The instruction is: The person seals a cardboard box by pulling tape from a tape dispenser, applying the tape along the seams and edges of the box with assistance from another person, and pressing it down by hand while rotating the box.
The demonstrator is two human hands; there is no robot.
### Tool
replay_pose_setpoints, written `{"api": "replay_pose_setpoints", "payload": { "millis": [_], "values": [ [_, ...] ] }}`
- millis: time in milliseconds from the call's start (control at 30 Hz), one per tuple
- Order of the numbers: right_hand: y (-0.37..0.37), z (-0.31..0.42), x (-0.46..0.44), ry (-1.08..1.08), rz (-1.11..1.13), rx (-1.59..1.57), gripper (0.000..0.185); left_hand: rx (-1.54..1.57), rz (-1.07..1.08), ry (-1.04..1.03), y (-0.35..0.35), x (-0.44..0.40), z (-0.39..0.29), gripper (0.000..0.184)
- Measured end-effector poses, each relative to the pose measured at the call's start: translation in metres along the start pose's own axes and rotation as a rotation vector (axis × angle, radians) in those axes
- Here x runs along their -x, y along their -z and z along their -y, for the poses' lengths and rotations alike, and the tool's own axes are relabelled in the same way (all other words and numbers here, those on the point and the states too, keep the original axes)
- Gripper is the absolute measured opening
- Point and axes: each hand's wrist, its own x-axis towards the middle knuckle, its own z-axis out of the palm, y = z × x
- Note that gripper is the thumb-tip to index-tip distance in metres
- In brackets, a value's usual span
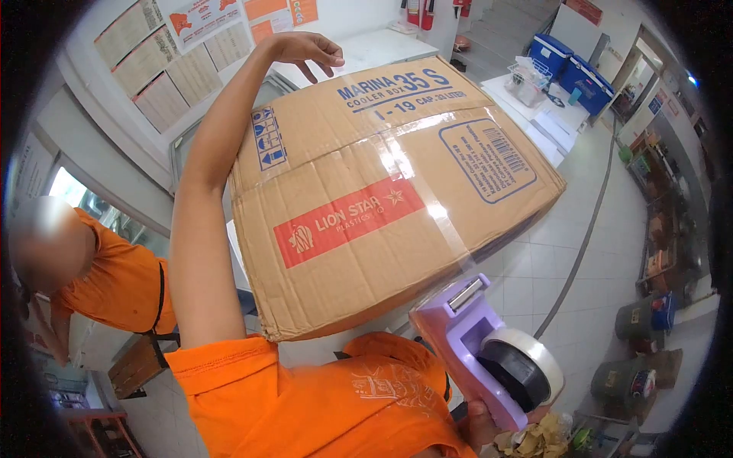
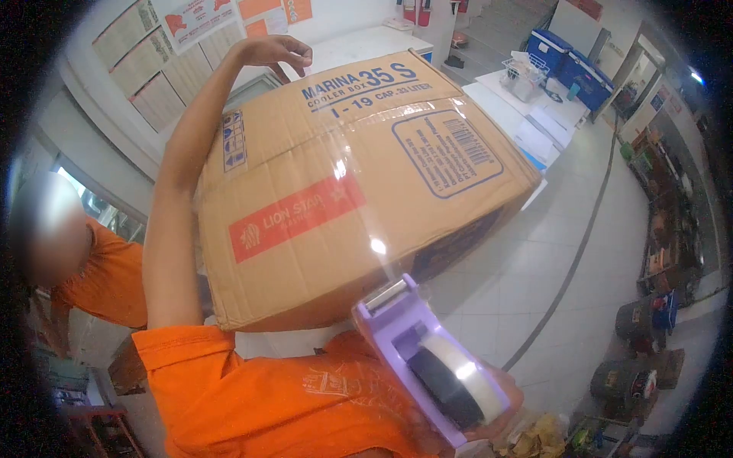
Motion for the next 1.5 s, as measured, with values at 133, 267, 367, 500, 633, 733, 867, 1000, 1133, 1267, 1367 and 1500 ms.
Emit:
{"api": "replay_pose_setpoints", "payload": {
  "millis": [133,267,367,500,633,733,867,1000,1133,1267,1367,1500],
  "values": [
    [-0.003,-0.002,0.0,-0.003,0.0,0.003,0.075,-0.019,-0.019,-0.006,0.001,-0.001,0.004,0.035],
    [-0.004,-0.001,-0.002,-0.004,-0.004,0.003,0.075,-0.019,0.01,0.041,0.002,-0.002,0.009,0.035],
    [-0.005,-0.001,-0.002,-0.004,0.0,0.0,0.076,-0.041,-0.005,0.038,0.0,0.001,0.008,0.035],
    [-0.004,-0.001,-0.003,-0.007,0.001,-0.002,0.076,0.004,0.068,0.075,-0.001,-0.004,0.013,0.03],
    [-0.004,-0.001,-0.001,-0.006,0.009,0.001,0.076,0.054,0.132,0.133,-0.003,-0.005,0.013,0.022],
    [-0.004,-0.002,-0.002,-0.007,0.006,0.004,0.077,0.086,0.183,0.194,-0.006,-0.005,0.011,0.018],
    [-0.009,-0.003,-0.005,-0.005,0.002,0.006,0.077,0.091,0.211,0.231,-0.011,-0.006,0.008,0.019],
    [-0.011,-0.002,-0.007,-0.008,-0.003,0.009,0.077,0.105,0.218,0.244,-0.013,-0.009,0.009,0.026],
    [-0.012,-0.001,-0.008,-0.005,-0.005,0.015,0.078,0.125,0.225,0.243,-0.012,-0.013,0.015,0.043],
    [-0.011,0.002,-0.009,-0.006,-0.008,0.013,0.078,0.167,0.223,0.231,-0.015,-0.006,0.012,0.06],
    [-0.014,0.004,-0.011,-0.006,-0.011,0.022,0.079,0.179,0.174,0.235,-0.015,-0.013,0.021,0.052],
    [-0.022,0.007,-0.013,-0.001,-0.021,0.024,0.079,0.159,0.234,0.28,-0.009,-0.017,0.019,0.063]
  ]
}}
